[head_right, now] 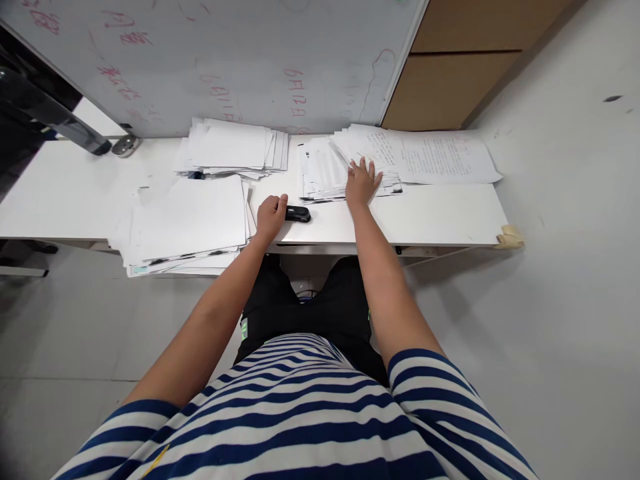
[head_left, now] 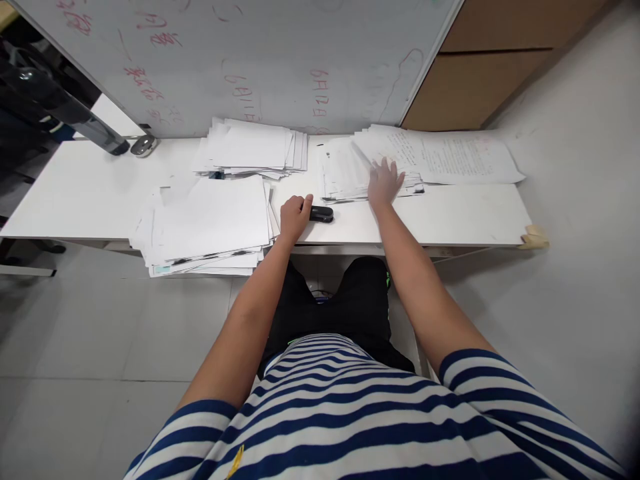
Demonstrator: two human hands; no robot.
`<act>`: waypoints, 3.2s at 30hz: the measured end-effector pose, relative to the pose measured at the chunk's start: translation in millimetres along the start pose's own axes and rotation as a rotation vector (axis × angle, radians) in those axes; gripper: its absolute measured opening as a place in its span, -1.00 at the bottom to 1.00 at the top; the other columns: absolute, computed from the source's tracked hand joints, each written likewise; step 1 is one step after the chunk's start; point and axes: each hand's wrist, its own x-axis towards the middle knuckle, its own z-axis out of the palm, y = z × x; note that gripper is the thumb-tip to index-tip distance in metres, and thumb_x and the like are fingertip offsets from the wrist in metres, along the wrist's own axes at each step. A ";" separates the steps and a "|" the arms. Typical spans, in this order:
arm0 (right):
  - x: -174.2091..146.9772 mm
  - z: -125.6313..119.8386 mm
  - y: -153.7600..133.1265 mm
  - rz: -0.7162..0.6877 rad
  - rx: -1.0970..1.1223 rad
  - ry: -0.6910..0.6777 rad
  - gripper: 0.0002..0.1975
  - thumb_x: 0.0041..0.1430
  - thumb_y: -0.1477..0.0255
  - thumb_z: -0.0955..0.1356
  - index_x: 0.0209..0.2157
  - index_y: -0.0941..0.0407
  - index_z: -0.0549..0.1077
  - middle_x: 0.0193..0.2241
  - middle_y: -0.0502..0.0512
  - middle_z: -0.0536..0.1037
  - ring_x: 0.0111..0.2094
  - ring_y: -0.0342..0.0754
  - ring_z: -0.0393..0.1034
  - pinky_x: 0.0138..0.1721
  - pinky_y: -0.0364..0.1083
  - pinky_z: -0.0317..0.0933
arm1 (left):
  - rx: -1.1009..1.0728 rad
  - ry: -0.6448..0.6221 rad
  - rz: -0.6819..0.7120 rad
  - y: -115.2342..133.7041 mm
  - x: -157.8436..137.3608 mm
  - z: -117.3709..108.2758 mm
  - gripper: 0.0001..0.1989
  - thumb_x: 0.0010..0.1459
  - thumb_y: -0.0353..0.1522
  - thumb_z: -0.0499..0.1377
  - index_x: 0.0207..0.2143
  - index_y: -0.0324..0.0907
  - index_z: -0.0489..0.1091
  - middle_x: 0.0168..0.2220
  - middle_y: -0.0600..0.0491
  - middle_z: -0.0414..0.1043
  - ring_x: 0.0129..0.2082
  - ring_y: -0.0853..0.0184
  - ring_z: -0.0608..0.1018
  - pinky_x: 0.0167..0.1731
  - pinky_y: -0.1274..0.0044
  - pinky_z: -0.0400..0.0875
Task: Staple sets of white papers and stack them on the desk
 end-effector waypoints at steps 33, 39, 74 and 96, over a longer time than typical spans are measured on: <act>-118.3 -178.2 -30.8 -0.139 0.893 -0.197 -0.45 0.06 -0.15 0.38 -0.15 0.00 0.55 -0.18 0.06 0.63 0.03 0.16 0.48 0.05 0.13 0.41 | -0.759 -0.263 -0.040 89.6 -66.2 -27.9 -0.39 0.06 0.11 0.24 -0.02 -0.14 0.46 -0.05 -0.11 0.55 -0.07 0.16 0.58 -0.13 0.41 0.49; -137.7 -147.4 -19.8 -0.042 1.095 -0.289 -0.25 0.05 -0.29 0.23 0.05 -0.05 0.43 -0.05 0.10 0.61 0.03 0.10 0.50 -0.02 0.09 0.44 | -0.829 -0.169 -0.179 89.4 -63.2 -25.8 -0.55 0.07 0.03 0.28 -0.25 -0.17 0.56 -0.21 -0.03 0.61 -0.19 0.18 0.60 -0.23 0.41 0.49; -158.1 -72.6 -37.8 -0.094 0.938 -0.063 -0.40 0.05 0.10 0.46 0.06 0.09 0.37 -0.06 0.20 0.59 -0.05 0.07 0.52 0.06 0.08 0.34 | -0.753 0.127 -0.215 68.0 -55.4 -19.2 -0.57 0.03 -0.04 0.32 -0.31 -0.25 0.57 -0.32 -0.03 0.60 -0.24 0.21 0.59 -0.21 0.44 0.45; -179.4 -35.3 -12.2 -0.011 0.926 -0.083 -0.44 0.13 0.19 0.39 0.15 0.04 0.33 -0.03 0.17 0.56 -0.03 0.03 0.48 0.13 0.09 0.30 | -0.815 -0.077 -0.349 48.4 -70.3 -17.7 -0.54 -0.07 -0.10 0.40 -0.25 -0.29 0.57 -0.19 -0.12 0.63 -0.06 0.09 0.61 0.03 0.29 0.48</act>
